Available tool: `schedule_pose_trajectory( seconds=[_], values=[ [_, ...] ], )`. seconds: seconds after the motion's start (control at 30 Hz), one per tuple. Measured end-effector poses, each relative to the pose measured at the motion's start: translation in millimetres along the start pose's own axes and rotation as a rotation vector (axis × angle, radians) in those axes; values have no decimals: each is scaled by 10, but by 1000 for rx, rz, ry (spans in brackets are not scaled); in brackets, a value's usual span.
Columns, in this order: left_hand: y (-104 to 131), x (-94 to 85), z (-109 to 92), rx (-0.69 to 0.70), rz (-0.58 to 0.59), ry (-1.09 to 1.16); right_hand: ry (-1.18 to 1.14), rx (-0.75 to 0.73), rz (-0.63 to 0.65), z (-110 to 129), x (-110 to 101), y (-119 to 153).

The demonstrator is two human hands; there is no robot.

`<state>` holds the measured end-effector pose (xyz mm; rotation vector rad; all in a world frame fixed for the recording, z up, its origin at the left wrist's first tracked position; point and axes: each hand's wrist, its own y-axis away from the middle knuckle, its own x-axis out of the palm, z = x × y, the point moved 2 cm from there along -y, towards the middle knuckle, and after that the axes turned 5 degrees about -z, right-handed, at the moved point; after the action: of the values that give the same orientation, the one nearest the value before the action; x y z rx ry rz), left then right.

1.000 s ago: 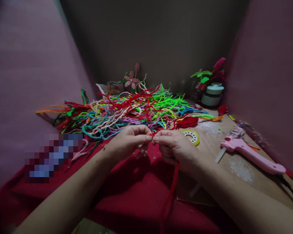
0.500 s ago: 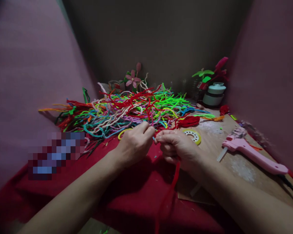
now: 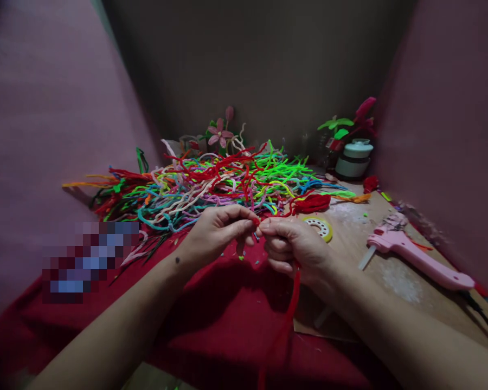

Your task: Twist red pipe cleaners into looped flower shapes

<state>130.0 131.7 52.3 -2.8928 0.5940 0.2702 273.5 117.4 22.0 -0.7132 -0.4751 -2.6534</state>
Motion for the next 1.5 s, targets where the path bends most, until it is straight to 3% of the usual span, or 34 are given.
schedule_pose_trajectory(
  seconds=[0.17, 0.4, 0.5, 0.57, 0.7, 0.77, 0.9, 1.13, 1.37, 1.5],
  values=[
    [10, 13, 30, 107, -18, -133, -7, 19, 4, -12, -4, -11],
    [24, -32, 26, 441, -61, -566, -7, 54, -26, -27, -18, -27],
    [27, -33, 12, 515, -119, -661, 14, 56, -47, -27, -5, -28],
    [23, -31, 11, 463, -128, -635, 23, 55, -53, -28, 5, -21],
    [19, -31, 5, 257, -28, -445, 12, 49, -43, -28, 18, -6],
    [21, -37, -7, 232, 4, -409, 5, 48, -39, -25, 19, -4],
    [23, -46, -3, 310, 19, -493, 13, 63, -66, -25, 8, 1],
    [27, -33, 59, 555, -71, -748, 49, 53, -69, -31, 2, 0],
    [-1, -22, 78, 564, -77, -756, 92, 25, -80, -30, 1, -3],
    [-63, -245, 39, 415, -99, -975, 105, 19, -99, -28, -21, -16]
  ],
)
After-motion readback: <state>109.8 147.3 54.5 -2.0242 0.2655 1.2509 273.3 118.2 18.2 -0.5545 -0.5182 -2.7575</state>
